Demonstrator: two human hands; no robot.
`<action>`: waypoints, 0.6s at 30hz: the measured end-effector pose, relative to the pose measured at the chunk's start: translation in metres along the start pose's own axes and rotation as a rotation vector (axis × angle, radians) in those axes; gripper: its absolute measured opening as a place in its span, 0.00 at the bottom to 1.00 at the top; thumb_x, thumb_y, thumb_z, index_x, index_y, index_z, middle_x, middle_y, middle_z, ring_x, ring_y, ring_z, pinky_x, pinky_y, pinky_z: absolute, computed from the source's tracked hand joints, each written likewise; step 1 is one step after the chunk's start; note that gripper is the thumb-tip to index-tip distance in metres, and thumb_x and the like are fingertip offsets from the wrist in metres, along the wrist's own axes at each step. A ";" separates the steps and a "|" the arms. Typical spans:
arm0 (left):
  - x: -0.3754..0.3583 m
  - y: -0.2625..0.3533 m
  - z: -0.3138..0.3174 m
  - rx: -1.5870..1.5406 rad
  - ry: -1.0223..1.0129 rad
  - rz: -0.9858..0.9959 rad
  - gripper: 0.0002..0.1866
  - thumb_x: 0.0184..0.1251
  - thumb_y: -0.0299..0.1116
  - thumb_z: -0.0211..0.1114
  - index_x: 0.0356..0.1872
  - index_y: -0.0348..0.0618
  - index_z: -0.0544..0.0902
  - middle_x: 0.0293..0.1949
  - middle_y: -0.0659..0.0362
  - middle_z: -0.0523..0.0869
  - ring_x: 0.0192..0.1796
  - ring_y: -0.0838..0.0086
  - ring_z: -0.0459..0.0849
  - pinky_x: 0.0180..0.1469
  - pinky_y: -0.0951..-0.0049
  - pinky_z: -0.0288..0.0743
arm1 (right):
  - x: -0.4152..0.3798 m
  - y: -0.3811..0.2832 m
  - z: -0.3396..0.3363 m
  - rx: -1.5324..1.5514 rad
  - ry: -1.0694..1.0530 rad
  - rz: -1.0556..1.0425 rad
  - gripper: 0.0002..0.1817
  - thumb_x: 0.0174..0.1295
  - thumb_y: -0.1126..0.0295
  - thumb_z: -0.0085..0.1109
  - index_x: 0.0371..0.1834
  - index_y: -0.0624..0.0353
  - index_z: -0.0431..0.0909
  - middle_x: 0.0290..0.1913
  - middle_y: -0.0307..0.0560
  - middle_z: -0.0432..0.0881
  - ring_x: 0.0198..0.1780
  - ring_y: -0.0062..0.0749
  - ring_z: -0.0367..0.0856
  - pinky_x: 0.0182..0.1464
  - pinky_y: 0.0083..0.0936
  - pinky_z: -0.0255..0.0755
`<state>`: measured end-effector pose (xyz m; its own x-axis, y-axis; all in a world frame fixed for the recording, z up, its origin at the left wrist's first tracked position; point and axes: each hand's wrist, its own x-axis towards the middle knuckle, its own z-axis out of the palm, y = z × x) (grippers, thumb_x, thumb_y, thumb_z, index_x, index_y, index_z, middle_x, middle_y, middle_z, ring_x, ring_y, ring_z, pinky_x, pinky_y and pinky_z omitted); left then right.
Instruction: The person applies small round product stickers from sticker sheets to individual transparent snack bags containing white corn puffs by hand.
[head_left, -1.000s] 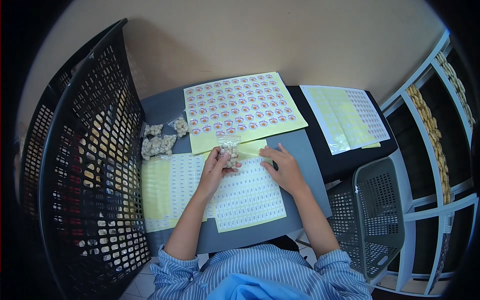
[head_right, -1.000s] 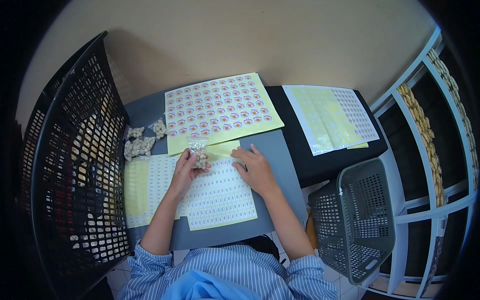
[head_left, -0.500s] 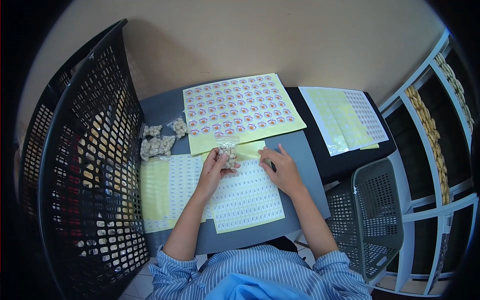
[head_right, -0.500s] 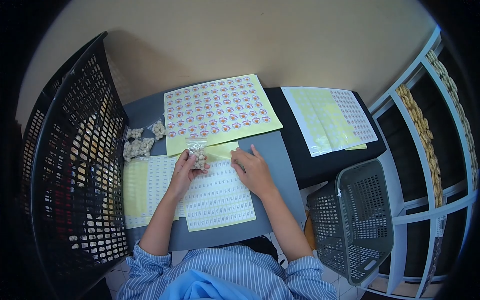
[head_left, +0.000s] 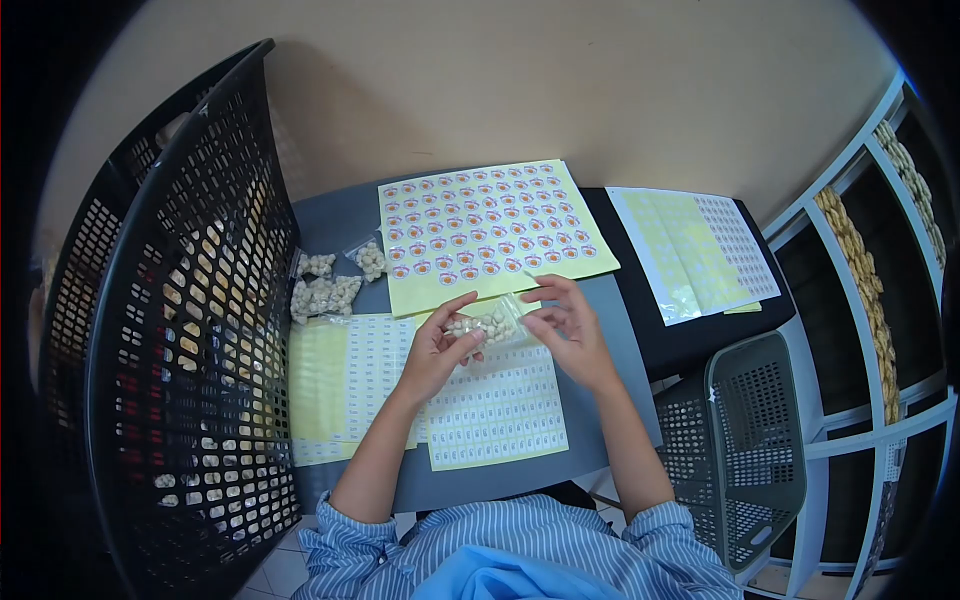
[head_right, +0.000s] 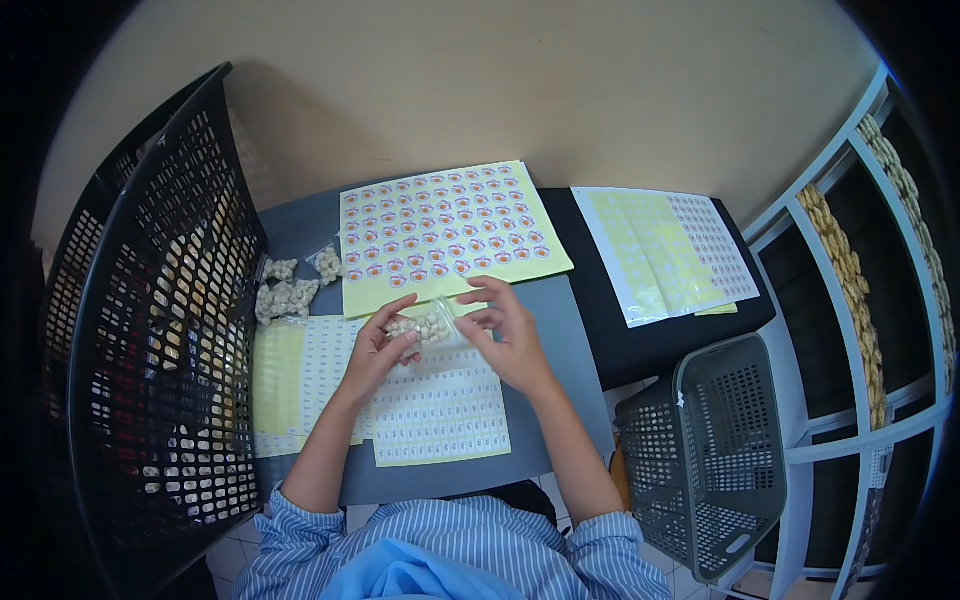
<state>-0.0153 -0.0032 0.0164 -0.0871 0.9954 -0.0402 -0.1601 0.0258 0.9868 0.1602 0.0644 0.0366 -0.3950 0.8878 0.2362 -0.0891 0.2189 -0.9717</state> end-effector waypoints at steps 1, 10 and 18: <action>0.000 0.000 0.000 0.002 0.000 -0.001 0.22 0.59 0.28 0.58 0.56 0.41 0.67 0.36 0.60 0.77 0.31 0.83 0.78 0.29 0.85 0.69 | 0.003 -0.006 0.006 -0.043 -0.065 0.038 0.22 0.53 0.78 0.56 0.52 0.64 0.64 0.36 0.46 0.77 0.38 0.23 0.77 0.41 0.19 0.71; 0.007 -0.015 -0.002 -0.102 0.084 0.080 0.14 0.59 0.29 0.59 0.45 0.39 0.71 0.37 0.62 0.76 0.33 0.86 0.74 0.31 0.85 0.70 | 0.005 0.012 0.022 0.156 0.074 0.107 0.21 0.52 0.81 0.56 0.50 0.64 0.62 0.29 0.45 0.78 0.29 0.22 0.79 0.30 0.14 0.73; 0.007 -0.011 0.006 -0.461 0.131 -0.070 0.19 0.61 0.28 0.57 0.52 0.39 0.64 0.47 0.57 0.73 0.47 0.76 0.77 0.44 0.78 0.76 | -0.001 0.009 0.028 0.081 0.131 0.093 0.23 0.53 0.81 0.56 0.52 0.65 0.61 0.30 0.49 0.80 0.30 0.25 0.81 0.31 0.15 0.75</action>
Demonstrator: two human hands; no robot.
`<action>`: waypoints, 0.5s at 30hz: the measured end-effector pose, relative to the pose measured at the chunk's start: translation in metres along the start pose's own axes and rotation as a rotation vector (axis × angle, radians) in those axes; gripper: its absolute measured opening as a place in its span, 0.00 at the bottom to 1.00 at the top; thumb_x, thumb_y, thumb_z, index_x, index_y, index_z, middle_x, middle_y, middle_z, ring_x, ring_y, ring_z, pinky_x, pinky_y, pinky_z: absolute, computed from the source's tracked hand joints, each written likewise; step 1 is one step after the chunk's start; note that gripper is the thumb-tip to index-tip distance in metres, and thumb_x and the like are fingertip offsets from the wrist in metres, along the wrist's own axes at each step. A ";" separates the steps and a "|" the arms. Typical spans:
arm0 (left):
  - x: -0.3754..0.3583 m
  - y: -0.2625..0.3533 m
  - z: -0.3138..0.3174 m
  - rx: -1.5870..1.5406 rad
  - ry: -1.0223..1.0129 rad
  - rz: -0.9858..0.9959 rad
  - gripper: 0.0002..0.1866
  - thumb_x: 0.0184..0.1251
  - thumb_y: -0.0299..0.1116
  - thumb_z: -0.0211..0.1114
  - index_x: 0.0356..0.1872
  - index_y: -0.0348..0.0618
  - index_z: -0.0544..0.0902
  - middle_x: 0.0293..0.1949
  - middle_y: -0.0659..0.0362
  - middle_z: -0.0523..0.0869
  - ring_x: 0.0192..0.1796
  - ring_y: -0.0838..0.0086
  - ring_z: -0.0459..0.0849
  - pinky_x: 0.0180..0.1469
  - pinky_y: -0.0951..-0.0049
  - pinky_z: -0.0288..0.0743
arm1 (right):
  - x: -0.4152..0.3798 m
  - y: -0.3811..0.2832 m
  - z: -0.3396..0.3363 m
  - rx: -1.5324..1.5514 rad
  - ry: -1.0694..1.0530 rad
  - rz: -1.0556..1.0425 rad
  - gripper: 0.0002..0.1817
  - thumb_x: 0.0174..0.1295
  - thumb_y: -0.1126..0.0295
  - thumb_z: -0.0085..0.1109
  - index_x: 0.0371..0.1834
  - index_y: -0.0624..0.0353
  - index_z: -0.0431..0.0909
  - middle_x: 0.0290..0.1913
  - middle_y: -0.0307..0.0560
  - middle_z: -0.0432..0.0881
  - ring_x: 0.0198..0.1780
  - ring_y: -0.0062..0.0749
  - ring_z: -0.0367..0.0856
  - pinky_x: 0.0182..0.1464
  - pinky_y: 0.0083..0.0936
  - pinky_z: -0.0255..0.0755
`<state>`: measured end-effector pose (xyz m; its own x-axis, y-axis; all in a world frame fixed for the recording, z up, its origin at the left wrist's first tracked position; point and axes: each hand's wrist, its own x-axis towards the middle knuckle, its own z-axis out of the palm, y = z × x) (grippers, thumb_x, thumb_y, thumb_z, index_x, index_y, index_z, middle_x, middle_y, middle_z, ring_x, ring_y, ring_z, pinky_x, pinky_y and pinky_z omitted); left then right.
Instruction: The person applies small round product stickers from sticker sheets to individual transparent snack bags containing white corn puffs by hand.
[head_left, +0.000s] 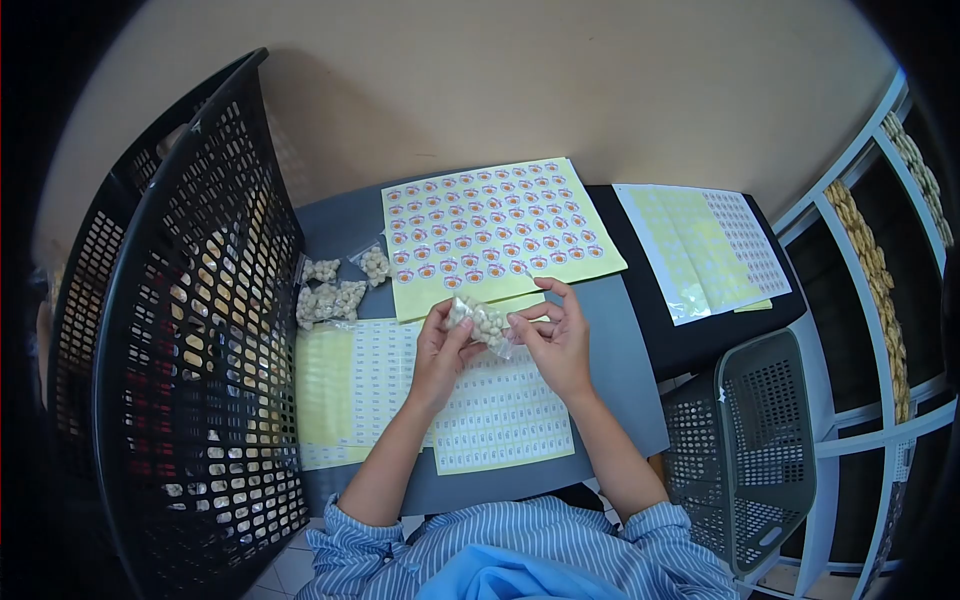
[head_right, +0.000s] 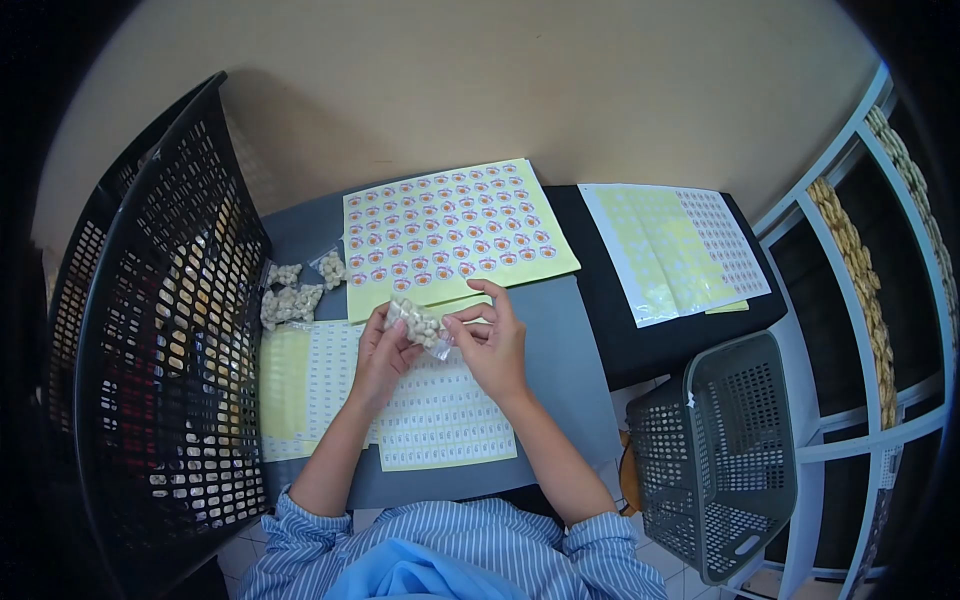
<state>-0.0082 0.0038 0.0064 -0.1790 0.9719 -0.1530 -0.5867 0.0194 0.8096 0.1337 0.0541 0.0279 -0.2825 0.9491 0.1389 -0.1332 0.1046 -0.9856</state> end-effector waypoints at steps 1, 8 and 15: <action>-0.001 0.000 0.003 0.001 0.001 -0.002 0.19 0.61 0.28 0.57 0.52 0.39 0.64 0.47 0.57 0.73 0.47 0.76 0.77 0.44 0.78 0.76 | -0.001 0.001 0.002 0.023 0.010 -0.004 0.23 0.53 0.81 0.56 0.52 0.65 0.61 0.29 0.48 0.79 0.30 0.25 0.81 0.31 0.14 0.74; 0.000 0.000 0.002 0.160 -0.030 0.082 0.26 0.59 0.22 0.55 0.59 0.39 0.57 0.49 0.53 0.71 0.50 0.71 0.76 0.48 0.75 0.76 | 0.002 0.008 0.001 -0.235 0.060 -0.305 0.12 0.52 0.78 0.57 0.41 0.62 0.71 0.43 0.49 0.75 0.45 0.32 0.76 0.44 0.25 0.73; 0.000 -0.002 0.002 0.228 -0.046 0.089 0.27 0.59 0.21 0.55 0.58 0.38 0.56 0.51 0.52 0.68 0.49 0.70 0.77 0.49 0.71 0.77 | 0.003 0.011 -0.008 -0.412 -0.154 -0.303 0.04 0.52 0.72 0.58 0.28 0.60 0.76 0.53 0.49 0.69 0.60 0.44 0.62 0.60 0.36 0.56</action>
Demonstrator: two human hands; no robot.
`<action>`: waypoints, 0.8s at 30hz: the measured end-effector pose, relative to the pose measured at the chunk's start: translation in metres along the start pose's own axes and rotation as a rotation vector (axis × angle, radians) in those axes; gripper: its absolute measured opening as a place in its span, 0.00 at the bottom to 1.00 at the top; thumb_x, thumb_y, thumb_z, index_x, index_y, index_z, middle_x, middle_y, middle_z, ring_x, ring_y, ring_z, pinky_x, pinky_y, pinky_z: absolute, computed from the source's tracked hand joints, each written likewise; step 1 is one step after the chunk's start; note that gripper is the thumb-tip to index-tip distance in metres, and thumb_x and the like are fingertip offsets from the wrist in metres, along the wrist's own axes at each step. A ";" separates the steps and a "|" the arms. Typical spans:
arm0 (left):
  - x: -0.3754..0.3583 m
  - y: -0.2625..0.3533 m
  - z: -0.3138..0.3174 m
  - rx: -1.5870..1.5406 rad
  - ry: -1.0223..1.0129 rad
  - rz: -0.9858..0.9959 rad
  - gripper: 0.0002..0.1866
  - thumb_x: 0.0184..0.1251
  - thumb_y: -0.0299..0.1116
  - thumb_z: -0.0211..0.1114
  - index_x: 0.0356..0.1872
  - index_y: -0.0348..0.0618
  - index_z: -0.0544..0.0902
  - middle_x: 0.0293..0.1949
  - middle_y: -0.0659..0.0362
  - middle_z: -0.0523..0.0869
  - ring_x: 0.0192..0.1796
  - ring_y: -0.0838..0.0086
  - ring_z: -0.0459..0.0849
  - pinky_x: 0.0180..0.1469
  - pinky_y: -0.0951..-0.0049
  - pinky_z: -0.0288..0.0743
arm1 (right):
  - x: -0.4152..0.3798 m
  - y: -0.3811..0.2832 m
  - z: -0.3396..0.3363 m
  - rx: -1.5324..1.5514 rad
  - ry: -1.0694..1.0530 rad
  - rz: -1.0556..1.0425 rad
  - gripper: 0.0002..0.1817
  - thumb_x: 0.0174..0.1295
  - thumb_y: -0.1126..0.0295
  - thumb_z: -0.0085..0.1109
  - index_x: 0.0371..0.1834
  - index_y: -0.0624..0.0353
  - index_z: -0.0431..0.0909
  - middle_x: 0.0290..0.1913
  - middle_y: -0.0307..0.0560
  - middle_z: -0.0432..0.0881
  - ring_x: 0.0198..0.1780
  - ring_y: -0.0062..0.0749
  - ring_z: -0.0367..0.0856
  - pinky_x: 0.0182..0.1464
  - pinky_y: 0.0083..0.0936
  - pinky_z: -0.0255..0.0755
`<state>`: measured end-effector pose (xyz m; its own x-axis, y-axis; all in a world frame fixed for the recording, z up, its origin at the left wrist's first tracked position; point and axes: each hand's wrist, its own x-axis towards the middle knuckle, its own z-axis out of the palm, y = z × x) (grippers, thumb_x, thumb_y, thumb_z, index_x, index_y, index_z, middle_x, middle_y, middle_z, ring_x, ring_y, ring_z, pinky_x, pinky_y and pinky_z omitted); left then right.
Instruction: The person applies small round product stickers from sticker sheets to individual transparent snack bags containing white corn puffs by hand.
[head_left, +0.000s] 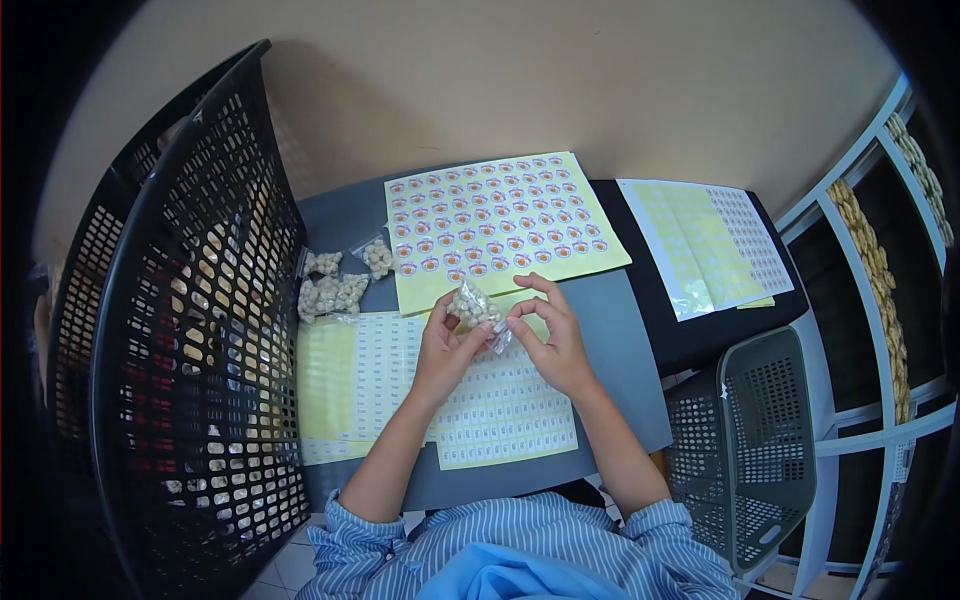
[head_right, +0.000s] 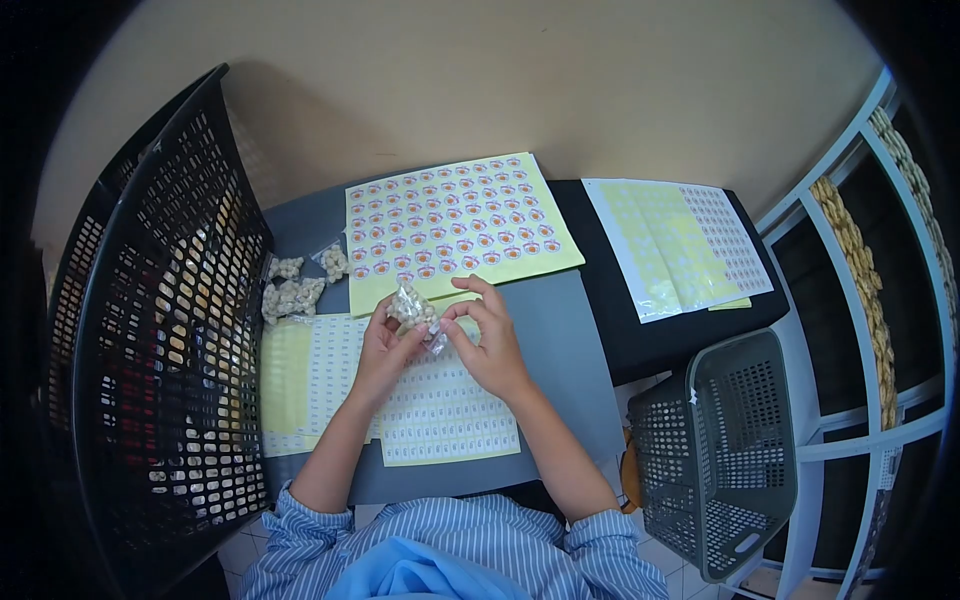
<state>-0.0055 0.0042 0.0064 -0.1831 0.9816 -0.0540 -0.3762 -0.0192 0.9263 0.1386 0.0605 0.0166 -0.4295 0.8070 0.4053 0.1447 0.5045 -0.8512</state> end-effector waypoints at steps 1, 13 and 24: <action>0.000 0.001 0.000 -0.001 0.000 0.002 0.27 0.59 0.21 0.55 0.58 0.38 0.56 0.51 0.52 0.68 0.49 0.70 0.77 0.49 0.71 0.77 | 0.000 0.000 0.000 0.000 -0.001 -0.001 0.04 0.52 0.72 0.58 0.28 0.60 0.76 0.53 0.49 0.69 0.60 0.44 0.62 0.60 0.36 0.56; -0.003 0.001 0.001 0.019 -0.005 -0.006 0.26 0.60 0.24 0.56 0.58 0.41 0.58 0.50 0.55 0.70 0.51 0.73 0.74 0.48 0.75 0.76 | -0.002 0.000 0.005 -0.014 0.009 0.056 0.05 0.50 0.71 0.59 0.27 0.60 0.77 0.52 0.47 0.71 0.61 0.45 0.61 0.60 0.37 0.55; -0.004 0.003 0.004 -0.011 -0.009 0.007 0.28 0.56 0.21 0.59 0.57 0.36 0.56 0.51 0.52 0.67 0.49 0.70 0.77 0.46 0.75 0.77 | -0.003 -0.002 0.007 -0.066 0.065 0.013 0.04 0.47 0.73 0.61 0.25 0.61 0.77 0.50 0.49 0.72 0.57 0.45 0.66 0.57 0.36 0.60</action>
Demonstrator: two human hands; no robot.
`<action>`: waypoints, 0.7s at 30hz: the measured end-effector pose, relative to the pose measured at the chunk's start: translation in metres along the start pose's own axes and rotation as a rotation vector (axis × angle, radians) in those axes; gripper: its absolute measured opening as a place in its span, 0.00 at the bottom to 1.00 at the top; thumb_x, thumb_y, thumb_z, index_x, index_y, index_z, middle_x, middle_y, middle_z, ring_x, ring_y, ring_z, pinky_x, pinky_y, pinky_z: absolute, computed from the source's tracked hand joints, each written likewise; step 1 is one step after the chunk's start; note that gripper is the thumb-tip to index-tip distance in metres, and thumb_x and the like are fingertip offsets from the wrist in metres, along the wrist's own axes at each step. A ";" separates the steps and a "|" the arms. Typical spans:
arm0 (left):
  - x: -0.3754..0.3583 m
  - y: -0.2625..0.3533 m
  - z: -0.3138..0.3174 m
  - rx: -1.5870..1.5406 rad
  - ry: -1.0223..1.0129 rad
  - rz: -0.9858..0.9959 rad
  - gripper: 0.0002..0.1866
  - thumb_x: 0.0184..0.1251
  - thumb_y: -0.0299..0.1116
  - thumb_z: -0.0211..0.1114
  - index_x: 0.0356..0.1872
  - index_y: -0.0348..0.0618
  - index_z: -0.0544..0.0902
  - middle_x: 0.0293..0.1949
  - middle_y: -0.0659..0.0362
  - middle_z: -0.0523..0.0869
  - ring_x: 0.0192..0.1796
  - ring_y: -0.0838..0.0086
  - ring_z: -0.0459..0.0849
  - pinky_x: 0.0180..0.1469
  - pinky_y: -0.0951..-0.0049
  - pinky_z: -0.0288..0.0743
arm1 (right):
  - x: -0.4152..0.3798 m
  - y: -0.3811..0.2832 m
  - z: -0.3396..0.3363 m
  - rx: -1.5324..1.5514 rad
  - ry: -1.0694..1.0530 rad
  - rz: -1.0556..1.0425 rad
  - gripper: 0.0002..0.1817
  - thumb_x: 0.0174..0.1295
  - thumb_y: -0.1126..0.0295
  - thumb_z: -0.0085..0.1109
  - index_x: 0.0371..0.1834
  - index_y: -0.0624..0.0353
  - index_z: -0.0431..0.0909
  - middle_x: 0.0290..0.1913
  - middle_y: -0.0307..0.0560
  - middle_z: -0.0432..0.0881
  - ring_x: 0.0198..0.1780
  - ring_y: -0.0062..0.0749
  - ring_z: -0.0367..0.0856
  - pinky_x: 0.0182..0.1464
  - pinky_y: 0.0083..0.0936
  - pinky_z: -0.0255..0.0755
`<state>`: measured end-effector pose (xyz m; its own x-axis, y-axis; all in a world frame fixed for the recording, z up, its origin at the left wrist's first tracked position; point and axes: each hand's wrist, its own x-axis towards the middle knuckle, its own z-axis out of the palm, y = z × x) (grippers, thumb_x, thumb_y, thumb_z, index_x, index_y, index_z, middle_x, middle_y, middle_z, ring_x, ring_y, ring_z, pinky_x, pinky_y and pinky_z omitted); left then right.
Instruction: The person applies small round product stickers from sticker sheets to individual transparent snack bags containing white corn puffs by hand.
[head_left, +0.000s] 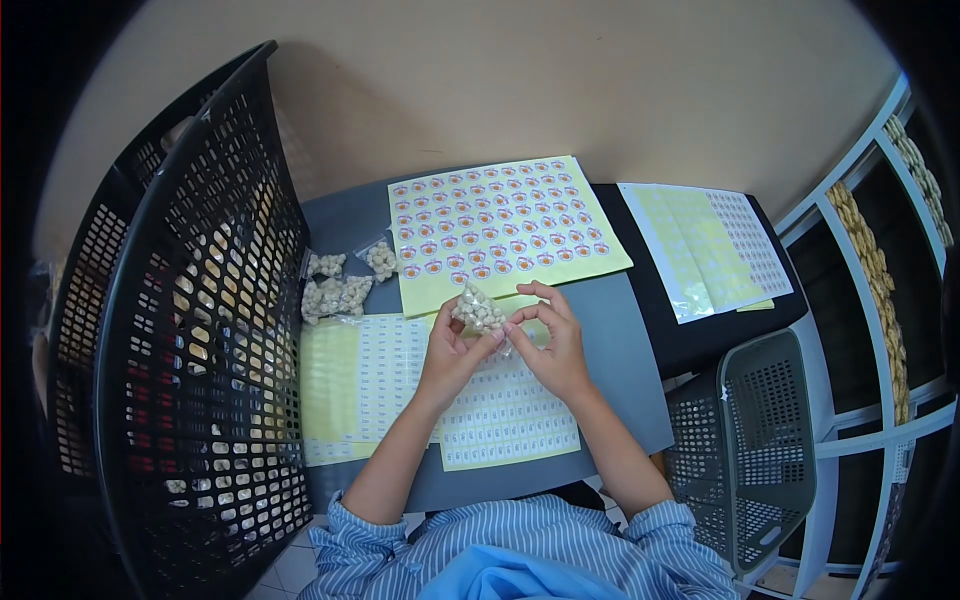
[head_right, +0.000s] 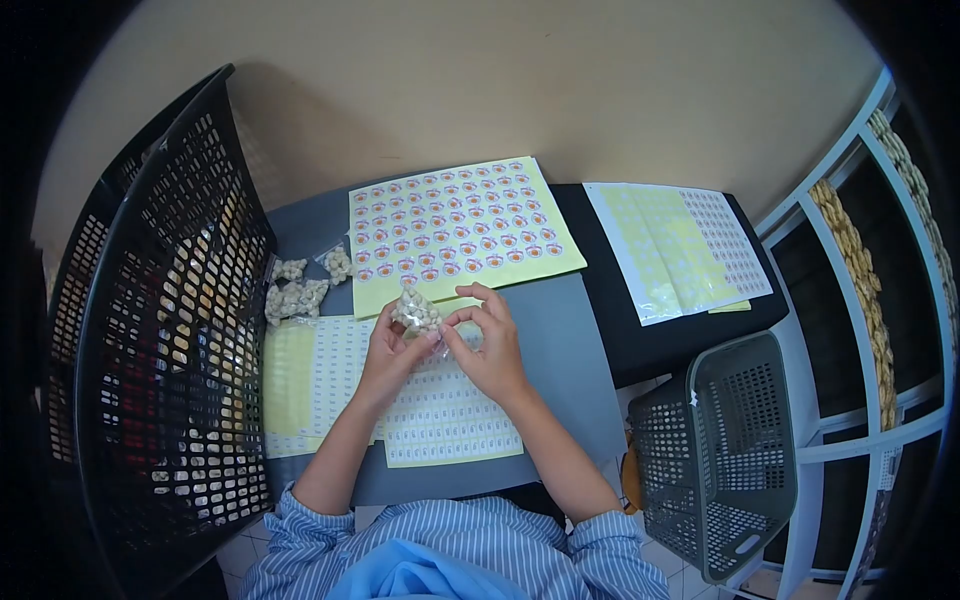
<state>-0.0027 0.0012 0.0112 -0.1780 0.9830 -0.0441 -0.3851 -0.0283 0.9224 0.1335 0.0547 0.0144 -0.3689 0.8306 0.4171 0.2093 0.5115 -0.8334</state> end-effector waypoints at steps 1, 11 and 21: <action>0.000 -0.002 -0.001 0.000 0.000 0.000 0.28 0.56 0.21 0.59 0.57 0.36 0.56 0.51 0.52 0.67 0.49 0.70 0.77 0.46 0.75 0.77 | 0.000 0.000 0.000 0.000 0.000 0.000 0.04 0.47 0.73 0.61 0.25 0.61 0.77 0.50 0.49 0.72 0.57 0.45 0.66 0.57 0.36 0.60; 0.001 -0.007 -0.003 0.030 -0.021 0.060 0.28 0.54 0.17 0.58 0.55 0.36 0.56 0.50 0.52 0.68 0.51 0.71 0.75 0.51 0.76 0.73 | -0.001 0.009 0.007 0.398 0.042 0.147 0.18 0.47 0.79 0.62 0.42 0.64 0.70 0.43 0.48 0.75 0.41 0.26 0.77 0.43 0.20 0.72; 0.002 -0.009 -0.003 0.021 -0.039 0.050 0.27 0.55 0.17 0.57 0.55 0.37 0.56 0.50 0.52 0.67 0.50 0.71 0.75 0.50 0.75 0.74 | 0.000 0.007 0.003 0.567 -0.001 0.347 0.25 0.50 0.80 0.60 0.53 0.66 0.62 0.28 0.41 0.77 0.34 0.18 0.76 0.39 0.15 0.70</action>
<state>-0.0024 0.0027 0.0014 -0.1611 0.9868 0.0163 -0.3579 -0.0738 0.9308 0.1317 0.0577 0.0076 -0.3671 0.9258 0.0905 -0.1928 0.0194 -0.9810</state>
